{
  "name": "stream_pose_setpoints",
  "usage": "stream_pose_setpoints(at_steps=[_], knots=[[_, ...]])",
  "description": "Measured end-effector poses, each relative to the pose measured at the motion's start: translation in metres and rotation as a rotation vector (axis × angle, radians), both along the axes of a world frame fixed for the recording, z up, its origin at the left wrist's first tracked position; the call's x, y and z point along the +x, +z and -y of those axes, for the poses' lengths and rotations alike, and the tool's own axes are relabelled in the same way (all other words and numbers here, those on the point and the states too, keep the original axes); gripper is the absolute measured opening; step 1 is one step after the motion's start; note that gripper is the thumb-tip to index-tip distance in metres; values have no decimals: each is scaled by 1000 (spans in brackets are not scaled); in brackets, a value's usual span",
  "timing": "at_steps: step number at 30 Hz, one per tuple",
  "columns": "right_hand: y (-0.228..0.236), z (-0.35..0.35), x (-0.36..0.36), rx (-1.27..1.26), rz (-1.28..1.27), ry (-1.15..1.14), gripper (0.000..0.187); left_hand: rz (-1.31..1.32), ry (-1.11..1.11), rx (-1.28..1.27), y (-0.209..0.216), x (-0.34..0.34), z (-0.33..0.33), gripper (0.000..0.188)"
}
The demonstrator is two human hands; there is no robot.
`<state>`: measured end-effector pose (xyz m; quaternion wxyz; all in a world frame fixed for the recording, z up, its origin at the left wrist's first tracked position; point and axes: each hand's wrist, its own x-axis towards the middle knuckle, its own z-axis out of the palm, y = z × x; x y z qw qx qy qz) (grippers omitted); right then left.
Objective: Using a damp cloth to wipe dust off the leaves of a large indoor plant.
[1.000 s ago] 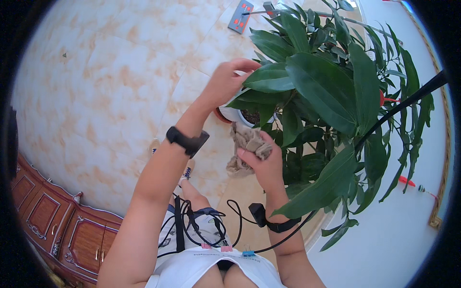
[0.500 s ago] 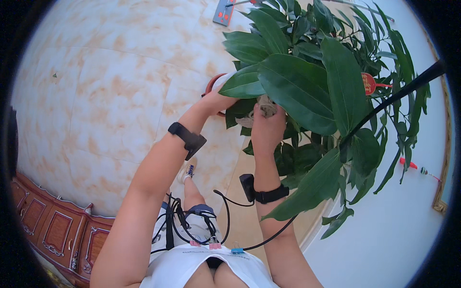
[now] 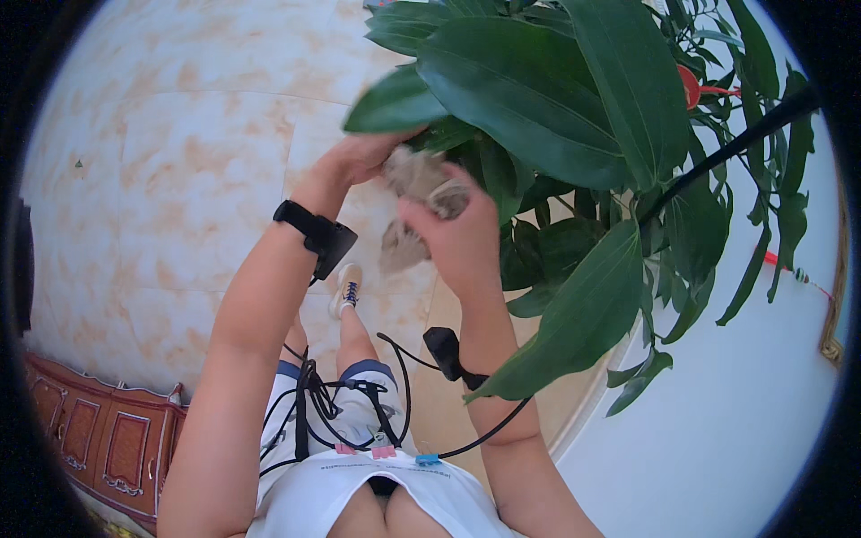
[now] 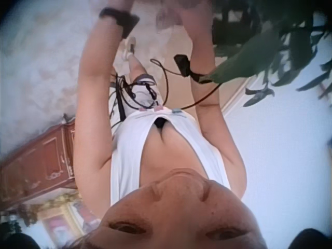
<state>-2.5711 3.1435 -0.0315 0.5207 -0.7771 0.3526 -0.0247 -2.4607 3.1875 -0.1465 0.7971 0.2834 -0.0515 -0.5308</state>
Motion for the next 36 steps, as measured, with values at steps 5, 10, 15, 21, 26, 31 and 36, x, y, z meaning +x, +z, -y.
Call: stream_pose_setpoints(at_steps=[5,10,15,21,26,31,36], knots=[[-20,25,20,-572,119,-162,42,119,-205,47,2,2,-1,42],[-35,22,33,-769,-377,89,36,144,-148,50,-34,4,6,46],[-20,29,9,178,-126,32,33,284,-225,237,-11,11,-7,38],[-19,29,14,1068,394,-435,34,578,7,234,23,19,2,29],[-25,31,29,1191,465,-596,31,1051,387,32,25,41,7,30],[-34,33,43,1024,431,-670,31,580,74,-227,33,46,15,29],[-33,34,47,920,455,-688,32,1065,75,240,20,52,23,30]])
